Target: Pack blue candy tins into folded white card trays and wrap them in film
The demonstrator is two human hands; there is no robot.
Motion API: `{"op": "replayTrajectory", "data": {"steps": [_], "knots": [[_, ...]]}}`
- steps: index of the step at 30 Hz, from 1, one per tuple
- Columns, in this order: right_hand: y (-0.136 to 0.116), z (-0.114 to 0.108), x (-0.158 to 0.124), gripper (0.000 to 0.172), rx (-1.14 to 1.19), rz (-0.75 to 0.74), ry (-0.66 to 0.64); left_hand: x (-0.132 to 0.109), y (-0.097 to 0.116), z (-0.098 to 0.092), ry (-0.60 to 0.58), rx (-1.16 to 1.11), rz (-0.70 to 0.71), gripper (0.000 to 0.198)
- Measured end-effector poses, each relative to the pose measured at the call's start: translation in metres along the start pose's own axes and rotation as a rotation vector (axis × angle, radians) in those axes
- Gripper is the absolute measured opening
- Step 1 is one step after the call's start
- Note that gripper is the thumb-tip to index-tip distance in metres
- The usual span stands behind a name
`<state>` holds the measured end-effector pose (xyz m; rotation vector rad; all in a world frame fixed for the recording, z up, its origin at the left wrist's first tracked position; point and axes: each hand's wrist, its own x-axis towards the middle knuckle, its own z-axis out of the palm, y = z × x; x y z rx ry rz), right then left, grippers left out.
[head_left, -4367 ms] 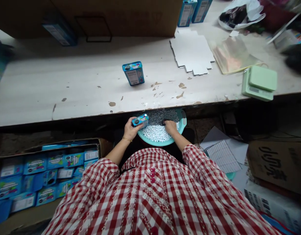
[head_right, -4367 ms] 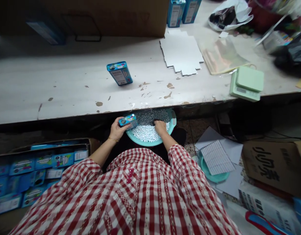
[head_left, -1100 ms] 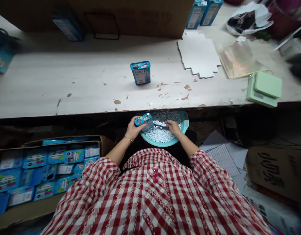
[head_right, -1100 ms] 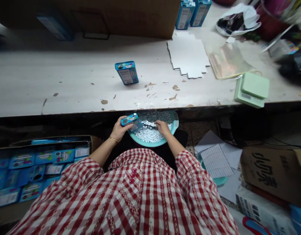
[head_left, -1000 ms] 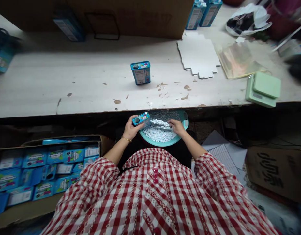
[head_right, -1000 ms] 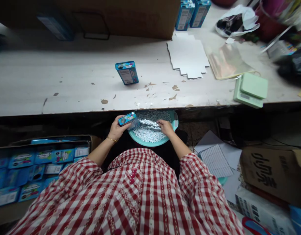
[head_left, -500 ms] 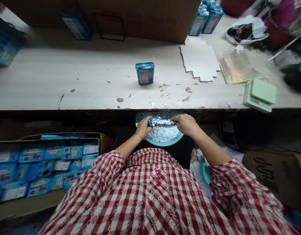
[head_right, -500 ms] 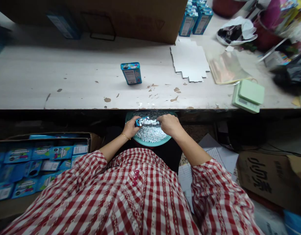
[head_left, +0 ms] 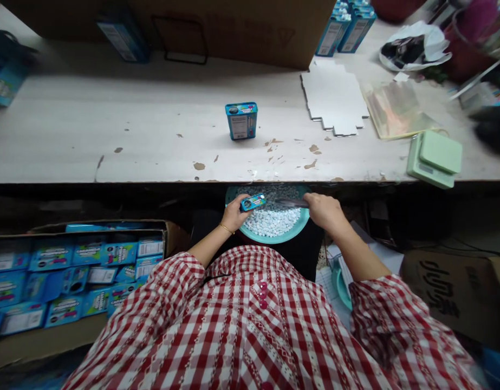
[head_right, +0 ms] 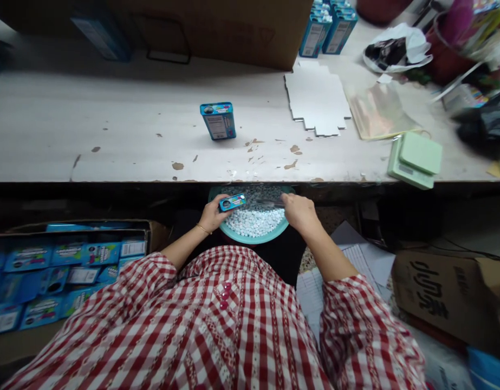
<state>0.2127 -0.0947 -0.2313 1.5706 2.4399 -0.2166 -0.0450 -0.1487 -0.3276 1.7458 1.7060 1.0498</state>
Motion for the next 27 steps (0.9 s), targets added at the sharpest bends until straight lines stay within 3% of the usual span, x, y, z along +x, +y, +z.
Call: {"op": "replayTrajectory", "data": {"steps": [2,6,9,13,18,22,27], "knots": [[-0.005,0.037,0.017,0.037,0.133,0.035,-0.073,-0.001,-0.004,-0.003,0.042,-0.043,-0.028,0.039],[-0.048,0.092,0.050,0.038,0.369,-0.018,-0.077,-0.002,-0.006,-0.004,0.107,-0.105,-0.078,0.042],[-0.065,0.106,0.064,0.035,0.483,-0.057,-0.031,-0.003,-0.001,-0.008,0.145,-0.140,-0.102,0.043],[-0.045,0.110,0.067,0.031,0.633,-0.108,0.014,-0.007,0.005,-0.022,0.201,-0.135,-0.124,0.044],[-0.006,0.102,0.056,0.025,0.798,-0.101,0.071,-0.005,0.004,-0.032,0.251,-0.068,-0.101,0.042],[0.010,0.071,0.038,0.023,0.922,-0.160,0.156,-0.001,0.005,-0.021,0.147,0.042,-0.094,0.038],[-0.005,0.012,0.017,0.028,0.600,-0.168,0.142,0.003,0.014,-0.002,0.009,0.161,-0.077,0.037]]}}
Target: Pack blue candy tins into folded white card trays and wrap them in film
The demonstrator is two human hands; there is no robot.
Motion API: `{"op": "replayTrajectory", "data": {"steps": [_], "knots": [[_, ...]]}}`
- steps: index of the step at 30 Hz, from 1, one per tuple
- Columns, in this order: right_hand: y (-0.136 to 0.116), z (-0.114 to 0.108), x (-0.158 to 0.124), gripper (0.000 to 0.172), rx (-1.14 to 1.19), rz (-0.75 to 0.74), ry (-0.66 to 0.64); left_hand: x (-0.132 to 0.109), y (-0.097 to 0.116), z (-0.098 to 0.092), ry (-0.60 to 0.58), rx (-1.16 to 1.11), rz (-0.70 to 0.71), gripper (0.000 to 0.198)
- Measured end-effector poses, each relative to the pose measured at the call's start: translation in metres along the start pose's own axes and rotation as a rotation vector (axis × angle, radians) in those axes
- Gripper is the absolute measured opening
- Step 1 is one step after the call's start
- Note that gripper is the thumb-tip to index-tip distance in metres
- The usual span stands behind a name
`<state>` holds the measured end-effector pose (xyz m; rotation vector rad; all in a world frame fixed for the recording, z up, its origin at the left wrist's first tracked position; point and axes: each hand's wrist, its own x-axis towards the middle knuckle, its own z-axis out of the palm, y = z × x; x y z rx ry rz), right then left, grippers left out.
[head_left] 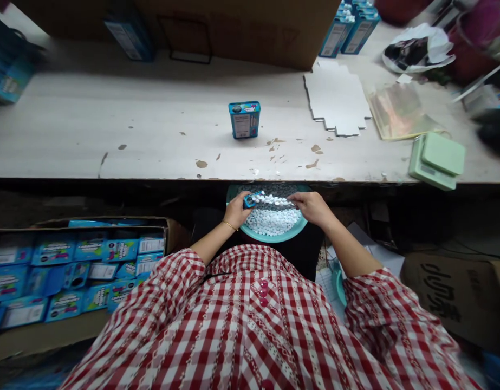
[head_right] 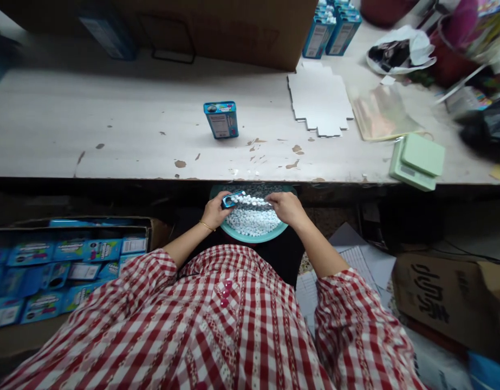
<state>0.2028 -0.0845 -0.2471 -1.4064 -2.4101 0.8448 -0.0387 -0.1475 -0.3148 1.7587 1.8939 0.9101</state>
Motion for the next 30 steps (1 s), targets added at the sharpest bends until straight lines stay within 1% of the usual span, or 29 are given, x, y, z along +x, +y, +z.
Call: {"op": "replayTrajectory", "data": {"steps": [2,5,8,11,14,17,20,23,26,30], "knots": [[-0.023,-0.011,0.000,0.031,-0.209,0.009,-0.045,0.001,0.003,0.004,-0.022,0.023,0.022,0.038],[-0.054,-0.020,0.001,0.036,-0.459,0.022,-0.139,0.001,0.006,0.006,-0.047,0.033,0.046,0.039],[-0.077,-0.023,0.000,0.036,-0.589,0.012,-0.186,0.002,0.007,0.006,-0.051,0.037,0.055,0.038],[-0.090,-0.028,-0.005,0.033,-0.637,-0.023,-0.204,0.001,0.006,0.005,-0.038,0.025,0.057,0.037],[-0.088,-0.038,-0.014,0.033,-0.652,-0.022,-0.173,-0.001,0.004,0.003,-0.020,-0.041,0.054,0.036],[-0.074,-0.048,-0.023,0.037,-0.674,0.048,-0.087,-0.003,0.002,0.000,0.000,-0.139,0.070,0.037],[-0.062,-0.051,-0.029,0.039,-0.693,0.086,-0.048,-0.005,0.001,-0.003,0.027,-0.231,0.100,0.039],[-0.061,-0.049,-0.034,0.038,-0.694,0.042,-0.021,-0.007,-0.001,-0.004,0.058,-0.315,0.121,0.040],[-0.071,-0.044,-0.038,0.036,-0.694,-0.046,0.001,-0.008,-0.005,-0.001,0.070,-0.386,0.128,0.041],[-0.085,-0.043,-0.043,0.035,-0.672,-0.149,-0.045,-0.014,-0.004,0.002,0.086,-0.439,0.077,0.042]]}}
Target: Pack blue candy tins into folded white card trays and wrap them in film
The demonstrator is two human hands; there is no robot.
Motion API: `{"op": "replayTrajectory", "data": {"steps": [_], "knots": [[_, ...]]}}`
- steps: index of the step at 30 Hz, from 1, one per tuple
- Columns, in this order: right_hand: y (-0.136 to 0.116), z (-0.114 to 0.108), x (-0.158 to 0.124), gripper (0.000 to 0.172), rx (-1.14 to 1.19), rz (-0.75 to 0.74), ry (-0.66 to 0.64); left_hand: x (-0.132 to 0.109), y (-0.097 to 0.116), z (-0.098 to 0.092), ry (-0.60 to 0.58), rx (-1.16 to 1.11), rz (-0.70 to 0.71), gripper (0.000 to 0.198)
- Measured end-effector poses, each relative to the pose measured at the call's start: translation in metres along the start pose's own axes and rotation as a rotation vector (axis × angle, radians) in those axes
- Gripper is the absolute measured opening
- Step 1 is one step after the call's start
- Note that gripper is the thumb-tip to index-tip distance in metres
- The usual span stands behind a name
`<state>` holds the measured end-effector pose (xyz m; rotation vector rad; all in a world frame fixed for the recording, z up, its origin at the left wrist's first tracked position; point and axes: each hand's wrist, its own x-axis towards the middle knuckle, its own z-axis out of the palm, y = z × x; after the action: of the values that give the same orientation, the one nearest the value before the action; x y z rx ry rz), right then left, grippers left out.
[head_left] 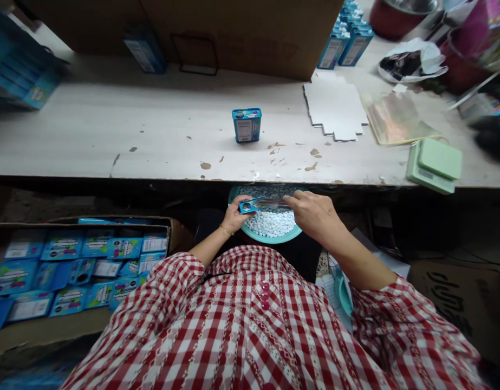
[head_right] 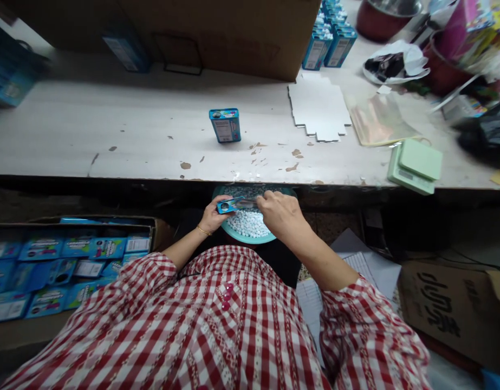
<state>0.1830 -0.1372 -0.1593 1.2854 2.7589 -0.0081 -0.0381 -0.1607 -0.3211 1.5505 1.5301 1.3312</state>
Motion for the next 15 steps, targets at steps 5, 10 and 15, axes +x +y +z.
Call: {"op": "replayTrajectory", "data": {"steps": [5,10,15], "knots": [[0.019,-0.008,-0.016,0.038,0.098,0.076,0.246,0.003,0.028,-0.008,0.096,-0.042,-0.039,0.044],[0.058,0.009,-0.036,0.035,0.285,0.190,0.535,0.056,0.068,-0.034,0.157,0.063,0.064,0.046],[0.062,0.041,-0.038,0.033,0.391,0.191,0.502,0.132,0.075,-0.042,0.154,0.203,0.056,0.046]]}}
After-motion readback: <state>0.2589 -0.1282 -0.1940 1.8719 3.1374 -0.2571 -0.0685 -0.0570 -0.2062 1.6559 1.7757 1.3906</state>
